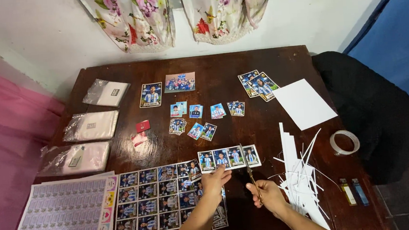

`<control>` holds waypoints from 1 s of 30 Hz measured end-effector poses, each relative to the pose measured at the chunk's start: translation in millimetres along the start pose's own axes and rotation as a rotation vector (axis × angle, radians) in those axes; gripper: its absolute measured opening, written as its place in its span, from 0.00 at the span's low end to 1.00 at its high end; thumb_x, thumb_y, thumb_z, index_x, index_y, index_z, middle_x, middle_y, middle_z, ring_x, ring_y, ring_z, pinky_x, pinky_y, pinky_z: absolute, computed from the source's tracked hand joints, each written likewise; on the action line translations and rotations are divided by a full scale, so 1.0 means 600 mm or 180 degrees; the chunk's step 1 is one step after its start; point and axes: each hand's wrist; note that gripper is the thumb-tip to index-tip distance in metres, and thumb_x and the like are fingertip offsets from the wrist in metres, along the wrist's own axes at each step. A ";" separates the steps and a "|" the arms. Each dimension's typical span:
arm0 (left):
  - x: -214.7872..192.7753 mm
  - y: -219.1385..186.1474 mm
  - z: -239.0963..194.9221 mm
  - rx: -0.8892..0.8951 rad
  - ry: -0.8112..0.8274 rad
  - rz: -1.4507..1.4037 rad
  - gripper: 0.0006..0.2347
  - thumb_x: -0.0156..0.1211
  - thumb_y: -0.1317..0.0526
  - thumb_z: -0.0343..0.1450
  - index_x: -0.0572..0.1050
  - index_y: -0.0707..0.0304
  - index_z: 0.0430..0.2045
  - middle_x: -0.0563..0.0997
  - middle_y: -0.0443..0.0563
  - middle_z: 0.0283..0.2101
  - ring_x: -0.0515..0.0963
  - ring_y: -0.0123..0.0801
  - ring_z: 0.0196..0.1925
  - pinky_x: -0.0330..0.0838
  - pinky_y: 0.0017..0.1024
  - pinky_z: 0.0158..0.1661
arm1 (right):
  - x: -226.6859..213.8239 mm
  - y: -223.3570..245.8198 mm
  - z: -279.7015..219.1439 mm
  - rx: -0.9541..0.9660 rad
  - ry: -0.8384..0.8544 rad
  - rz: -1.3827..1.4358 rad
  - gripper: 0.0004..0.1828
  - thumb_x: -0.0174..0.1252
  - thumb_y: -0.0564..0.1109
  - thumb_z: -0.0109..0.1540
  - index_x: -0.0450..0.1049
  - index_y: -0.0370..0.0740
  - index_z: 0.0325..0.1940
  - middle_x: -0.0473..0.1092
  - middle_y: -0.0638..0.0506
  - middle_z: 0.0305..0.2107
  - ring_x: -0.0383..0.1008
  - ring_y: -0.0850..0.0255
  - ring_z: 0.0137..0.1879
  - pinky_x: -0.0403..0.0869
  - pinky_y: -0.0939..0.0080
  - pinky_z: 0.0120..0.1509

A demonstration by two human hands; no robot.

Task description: The person is using scissors to cut out individual cards from a printed sheet of collectible player cards.

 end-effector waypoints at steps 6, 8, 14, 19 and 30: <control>0.002 -0.015 0.019 0.0360 0.0007 -0.0558 0.16 0.64 0.66 0.68 0.72 0.81 0.46 0.82 0.65 0.45 0.85 0.51 0.44 0.83 0.44 0.48 | -0.018 -0.054 0.006 -0.0230 -0.0061 -0.0016 0.25 0.64 0.60 0.61 0.70 0.36 0.25 0.70 0.51 0.16 0.69 0.64 0.20 0.70 0.65 0.26; 0.012 -0.027 0.014 0.0376 0.0087 -0.0779 0.16 0.64 0.65 0.69 0.72 0.82 0.46 0.81 0.65 0.48 0.85 0.52 0.48 0.82 0.45 0.52 | -0.015 -0.044 -0.022 0.0098 0.0108 -0.0461 0.24 0.60 0.64 0.60 0.77 0.40 0.30 0.73 0.53 0.20 0.76 0.65 0.26 0.80 0.63 0.33; 0.060 -0.025 -0.004 0.0260 0.0427 -0.0795 0.16 0.64 0.64 0.69 0.74 0.80 0.46 0.82 0.66 0.49 0.84 0.53 0.50 0.81 0.45 0.53 | -0.005 -0.061 -0.008 -0.0110 0.0563 -0.0066 0.26 0.61 0.64 0.61 0.73 0.38 0.29 0.72 0.53 0.20 0.73 0.65 0.26 0.75 0.64 0.34; 0.083 -0.010 -0.018 0.0308 0.0509 -0.0747 0.13 0.65 0.65 0.69 0.75 0.73 0.46 0.81 0.62 0.47 0.83 0.49 0.48 0.80 0.45 0.52 | -0.014 -0.057 -0.002 -0.0238 0.0440 0.0013 0.26 0.60 0.64 0.62 0.72 0.38 0.28 0.70 0.52 0.19 0.70 0.65 0.24 0.73 0.64 0.32; 0.105 -0.015 -0.051 0.0250 0.0429 -0.0600 0.11 0.63 0.67 0.70 0.76 0.75 0.43 0.81 0.61 0.46 0.84 0.47 0.47 0.81 0.42 0.55 | -0.019 -0.042 -0.011 -0.0257 0.0363 0.0103 0.25 0.60 0.63 0.62 0.72 0.38 0.27 0.71 0.52 0.19 0.71 0.65 0.24 0.74 0.64 0.32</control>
Point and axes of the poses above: each hand's wrist, its own z-axis towards the middle knuckle, its own x-axis out of the palm, y = z × x
